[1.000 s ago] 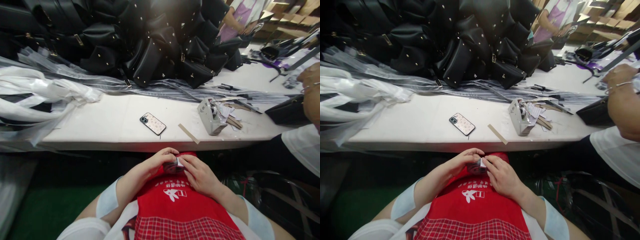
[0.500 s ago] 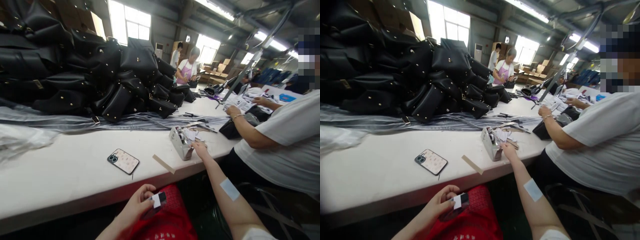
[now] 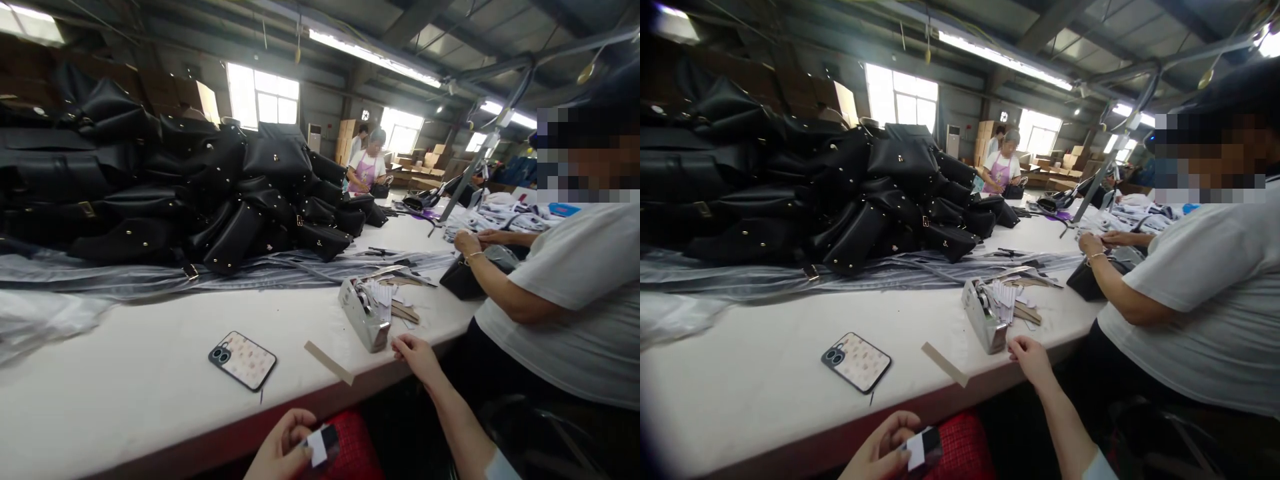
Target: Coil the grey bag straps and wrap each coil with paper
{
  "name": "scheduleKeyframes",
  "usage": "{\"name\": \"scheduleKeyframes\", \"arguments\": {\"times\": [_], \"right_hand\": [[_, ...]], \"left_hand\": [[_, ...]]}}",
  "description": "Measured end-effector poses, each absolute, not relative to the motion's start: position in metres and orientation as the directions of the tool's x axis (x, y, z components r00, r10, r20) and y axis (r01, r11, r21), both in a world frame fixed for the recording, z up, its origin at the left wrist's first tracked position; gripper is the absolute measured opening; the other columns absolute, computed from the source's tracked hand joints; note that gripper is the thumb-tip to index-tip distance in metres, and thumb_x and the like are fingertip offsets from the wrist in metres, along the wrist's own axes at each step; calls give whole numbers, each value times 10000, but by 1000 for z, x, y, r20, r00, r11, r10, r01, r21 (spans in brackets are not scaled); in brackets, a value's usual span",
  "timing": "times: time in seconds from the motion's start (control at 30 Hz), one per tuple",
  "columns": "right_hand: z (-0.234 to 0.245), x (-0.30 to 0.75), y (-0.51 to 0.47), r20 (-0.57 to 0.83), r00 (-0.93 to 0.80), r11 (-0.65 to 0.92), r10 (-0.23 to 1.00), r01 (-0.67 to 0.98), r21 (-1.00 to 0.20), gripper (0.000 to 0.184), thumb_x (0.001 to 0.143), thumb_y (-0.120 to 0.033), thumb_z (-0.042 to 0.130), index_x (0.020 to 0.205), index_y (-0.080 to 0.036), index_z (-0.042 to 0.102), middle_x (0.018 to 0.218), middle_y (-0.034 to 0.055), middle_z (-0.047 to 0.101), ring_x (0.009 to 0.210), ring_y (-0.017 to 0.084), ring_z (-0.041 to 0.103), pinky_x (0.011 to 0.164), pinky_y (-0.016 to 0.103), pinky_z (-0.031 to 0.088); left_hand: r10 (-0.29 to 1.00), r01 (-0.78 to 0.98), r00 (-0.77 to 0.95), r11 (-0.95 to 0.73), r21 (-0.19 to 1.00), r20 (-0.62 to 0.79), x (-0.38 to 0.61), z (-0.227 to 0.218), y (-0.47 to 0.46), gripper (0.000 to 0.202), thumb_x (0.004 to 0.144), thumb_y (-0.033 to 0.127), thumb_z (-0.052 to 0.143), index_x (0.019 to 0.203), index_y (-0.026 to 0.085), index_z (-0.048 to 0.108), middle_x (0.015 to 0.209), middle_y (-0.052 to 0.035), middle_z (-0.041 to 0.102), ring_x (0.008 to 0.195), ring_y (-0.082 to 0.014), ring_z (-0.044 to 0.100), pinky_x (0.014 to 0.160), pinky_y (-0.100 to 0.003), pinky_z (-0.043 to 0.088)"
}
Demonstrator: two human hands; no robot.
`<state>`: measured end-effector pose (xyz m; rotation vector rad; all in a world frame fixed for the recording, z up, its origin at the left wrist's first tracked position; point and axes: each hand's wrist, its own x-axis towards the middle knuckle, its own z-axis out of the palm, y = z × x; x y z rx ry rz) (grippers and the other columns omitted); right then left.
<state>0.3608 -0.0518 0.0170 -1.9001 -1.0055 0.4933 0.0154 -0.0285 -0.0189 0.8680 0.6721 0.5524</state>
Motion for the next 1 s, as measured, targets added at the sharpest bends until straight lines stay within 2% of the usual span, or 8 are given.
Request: {"name": "scheduleKeyframes", "arguments": {"times": [0.07,0.2,0.3,0.4,0.57,0.8,0.93,1.0], "right_hand": [[9,360,-58,-36,593,-332,804,397,-856,325,703,-507,633,605,-196,643,508,20,624,496,210,602,498,320,469],[10,323,-67,-151,496,-358,855,356,-863,347,706,-535,652,683,-189,662,556,12,629,517,172,603,525,293,495],[25,265,-74,-226,240,-283,944,238,-929,378,757,-556,644,803,-185,692,608,6,641,552,148,595,551,273,513],[38,212,-80,-251,0,-251,968,35,-967,345,758,-519,689,761,-174,678,563,-9,619,499,117,549,510,245,493],[32,179,-80,-336,-19,-337,942,-40,-941,375,717,-535,719,686,-167,651,467,-32,579,385,81,475,405,201,420],[19,175,-77,-398,-50,-398,916,2,-917,433,716,-572,708,629,-160,607,452,-29,571,365,81,481,377,187,389],[18,171,-78,-369,-222,-395,903,-85,-915,386,742,-532,710,765,-150,663,631,12,666,532,112,593,545,229,489],[17,168,-77,-330,-228,-359,916,-96,-928,365,753,-511,709,821,-153,682,700,25,688,608,130,621,621,256,509]], "left_hand": [[699,-159,653,503,850,-291,19,-8,-30,527,593,455,804,970,172,568,718,4,570,596,-102,500,540,-208,326],[787,-136,566,381,915,-243,23,11,-32,469,660,373,752,1023,169,537,794,-12,589,701,-130,548,632,-236,398],[842,-90,506,268,959,-188,24,15,-32,411,697,297,699,1039,160,517,819,-19,602,752,-143,570,712,-266,434],[872,-26,472,166,986,-134,23,14,-34,382,741,250,644,1082,157,499,875,-36,623,823,-160,597,775,-290,454],[914,45,403,34,998,-49,16,13,-37,377,777,189,600,1134,161,481,936,-51,634,872,-168,617,840,-316,474],[936,37,351,27,999,-39,11,15,-35,331,775,253,618,1086,157,559,962,-62,662,880,-175,631,827,-300,490],[957,6,253,142,990,-139,13,14,-36,284,782,372,647,940,135,638,884,-73,699,804,-181,645,742,-281,505],[967,22,202,153,988,-154,13,15,-38,296,796,404,635,916,133,652,811,-61,698,715,-168,634,672,-270,497]]}}
